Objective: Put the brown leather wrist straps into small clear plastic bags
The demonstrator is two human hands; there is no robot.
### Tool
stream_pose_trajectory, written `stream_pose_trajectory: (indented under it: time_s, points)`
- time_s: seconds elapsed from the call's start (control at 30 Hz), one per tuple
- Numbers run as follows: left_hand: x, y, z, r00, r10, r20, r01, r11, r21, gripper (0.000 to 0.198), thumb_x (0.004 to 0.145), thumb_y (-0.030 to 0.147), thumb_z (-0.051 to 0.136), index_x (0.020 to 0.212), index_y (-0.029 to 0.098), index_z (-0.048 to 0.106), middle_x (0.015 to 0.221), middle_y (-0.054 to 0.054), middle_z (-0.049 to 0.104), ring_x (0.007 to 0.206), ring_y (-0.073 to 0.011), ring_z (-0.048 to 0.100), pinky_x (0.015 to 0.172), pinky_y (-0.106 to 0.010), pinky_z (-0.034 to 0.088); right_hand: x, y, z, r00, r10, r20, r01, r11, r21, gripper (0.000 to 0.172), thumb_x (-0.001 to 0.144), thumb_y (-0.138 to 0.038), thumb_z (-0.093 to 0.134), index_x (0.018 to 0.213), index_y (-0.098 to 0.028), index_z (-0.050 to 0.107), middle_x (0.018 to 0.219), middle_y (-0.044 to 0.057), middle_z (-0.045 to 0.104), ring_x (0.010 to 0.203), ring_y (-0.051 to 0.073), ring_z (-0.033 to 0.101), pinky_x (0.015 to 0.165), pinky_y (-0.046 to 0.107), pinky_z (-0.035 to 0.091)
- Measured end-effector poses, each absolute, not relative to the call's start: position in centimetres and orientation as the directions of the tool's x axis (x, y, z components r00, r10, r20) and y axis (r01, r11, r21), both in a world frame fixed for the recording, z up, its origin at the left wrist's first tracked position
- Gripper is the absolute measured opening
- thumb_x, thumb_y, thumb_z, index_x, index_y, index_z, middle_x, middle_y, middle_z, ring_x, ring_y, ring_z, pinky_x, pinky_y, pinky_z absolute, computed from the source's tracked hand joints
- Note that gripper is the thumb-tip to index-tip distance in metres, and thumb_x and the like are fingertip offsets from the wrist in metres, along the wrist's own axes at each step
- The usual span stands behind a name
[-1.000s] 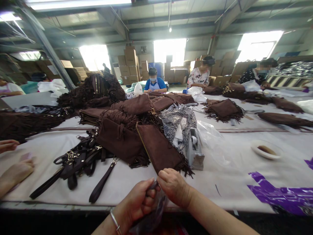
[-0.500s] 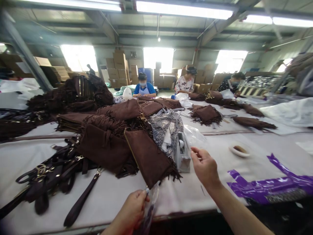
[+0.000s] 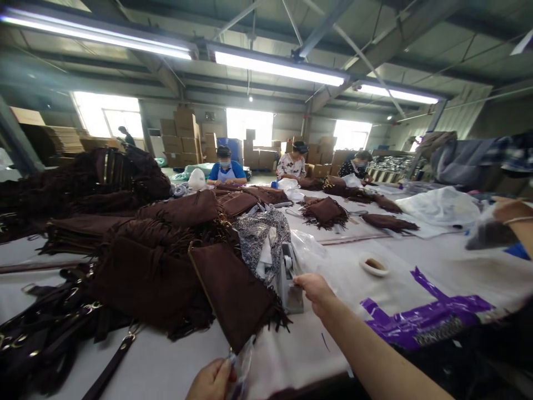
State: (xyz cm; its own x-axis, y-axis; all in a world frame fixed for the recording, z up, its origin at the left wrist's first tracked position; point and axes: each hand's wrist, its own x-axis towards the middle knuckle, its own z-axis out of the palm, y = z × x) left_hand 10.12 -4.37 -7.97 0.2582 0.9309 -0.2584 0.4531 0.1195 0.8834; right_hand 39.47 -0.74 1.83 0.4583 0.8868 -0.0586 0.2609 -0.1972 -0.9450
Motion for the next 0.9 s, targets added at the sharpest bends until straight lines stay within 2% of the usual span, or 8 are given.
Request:
stream_pose_trajectory:
  time_s: [0.1, 0.27, 0.47, 0.57, 0.63, 0.77, 0.83, 0.9]
  points:
    - [10.1, -4.2, -8.4, 0.259, 0.930, -0.263, 0.452, 0.124, 0.883, 0.030, 0.083, 0.040, 0.047, 0.059, 0.024, 0.056, 0.061, -0.004, 0.060, 0.067, -0.0230, 0.056, 0.069, -0.034, 0.042, 38.7, -3.0, 1.9, 0.496, 0.860, -0.117, 0.198, -0.244, -0.949, 0.029, 0.069, -0.042, 0.061, 0.078, -0.014, 0.064, 0.073, 0.006, 0.066, 0.065, 0.015, 0.056, 0.053, 0.024, 0.037]
    - [9.9, -4.1, -8.9, 0.291, 0.919, -0.265, 0.479, 0.100, 0.872, 0.030, 0.085, 0.038, 0.044, 0.061, 0.024, 0.055, 0.063, -0.006, 0.061, 0.068, -0.0245, 0.057, 0.066, -0.035, 0.040, 37.3, -4.8, -0.8, 0.494, 0.836, -0.239, 0.129, -0.343, -0.931, 0.024, 0.074, -0.041, 0.056, 0.074, -0.017, 0.058, 0.069, 0.004, 0.064, 0.047, 0.010, 0.048, 0.041, 0.022, 0.027]
    - [10.1, -5.5, -6.2, 0.246, 0.949, -0.197, 0.481, 0.057, 0.875, 0.032, 0.089, 0.035, 0.040, 0.062, 0.023, 0.051, 0.062, -0.005, 0.058, 0.064, -0.0215, 0.053, 0.064, -0.033, 0.034, 39.3, -3.5, -1.5, 0.479, 0.861, -0.174, 0.325, -0.358, -0.875, 0.018, 0.066, -0.027, 0.061, 0.052, -0.017, 0.056, 0.045, -0.003, 0.051, 0.046, 0.010, 0.041, 0.046, 0.024, 0.026]
    - [10.2, -6.4, -4.8, 0.232, 0.954, -0.188, 0.486, 0.054, 0.873, 0.033, 0.092, 0.034, 0.036, 0.065, 0.022, 0.051, 0.065, -0.006, 0.060, 0.065, -0.0202, 0.052, 0.064, -0.032, 0.033, 39.1, -4.7, -0.7, 0.425, 0.885, -0.189, 0.416, -0.376, -0.828, 0.018, 0.062, -0.022, 0.065, 0.047, -0.017, 0.058, 0.044, -0.002, 0.053, 0.050, 0.012, 0.044, 0.049, 0.025, 0.028]
    - [10.2, -6.8, -4.4, 0.232, 0.956, -0.178, 0.492, 0.043, 0.869, 0.034, 0.093, 0.035, 0.035, 0.068, 0.021, 0.053, 0.069, -0.007, 0.062, 0.066, -0.0201, 0.053, 0.063, -0.032, 0.033, 37.3, -6.1, 0.0, 0.319, 0.916, -0.241, 0.416, -0.364, -0.833, 0.017, 0.066, -0.028, 0.065, 0.052, -0.017, 0.061, 0.050, 0.000, 0.058, 0.050, 0.011, 0.044, 0.049, 0.025, 0.028]
    - [10.2, -7.1, -4.5, 0.263, 0.957, -0.124, 0.535, -0.037, 0.844, 0.036, 0.095, 0.036, 0.032, 0.074, 0.021, 0.056, 0.074, -0.009, 0.065, 0.066, -0.0202, 0.055, 0.063, -0.032, 0.033, 31.1, -8.4, 1.3, -0.126, 0.919, -0.373, 0.240, -0.337, -0.911, 0.028, 0.076, -0.042, 0.061, 0.067, -0.016, 0.065, 0.059, 0.000, 0.061, 0.046, 0.008, 0.038, 0.045, 0.023, 0.024]
    - [10.1, -7.2, -4.4, 0.269, 0.957, -0.110, 0.573, -0.067, 0.817, 0.037, 0.096, 0.036, 0.030, 0.077, 0.020, 0.057, 0.075, -0.010, 0.066, 0.067, -0.0212, 0.056, 0.063, -0.033, 0.033, 28.2, -8.4, 1.5, -0.193, 0.888, -0.418, 0.189, -0.384, -0.904, 0.029, 0.075, -0.043, 0.061, 0.067, -0.016, 0.064, 0.057, -0.001, 0.060, 0.043, 0.006, 0.035, 0.043, 0.022, 0.020]
    - [10.0, -7.3, -4.2, 0.280, 0.955, -0.095, 0.586, -0.092, 0.805, 0.038, 0.096, 0.038, 0.029, 0.080, 0.021, 0.058, 0.076, -0.011, 0.067, 0.067, -0.0218, 0.057, 0.062, -0.033, 0.033, 26.1, -7.9, 1.2, -0.167, 0.870, -0.464, 0.158, -0.441, -0.883, 0.028, 0.074, -0.043, 0.061, 0.065, -0.016, 0.060, 0.052, -0.003, 0.057, 0.039, 0.005, 0.031, 0.040, 0.021, 0.016]
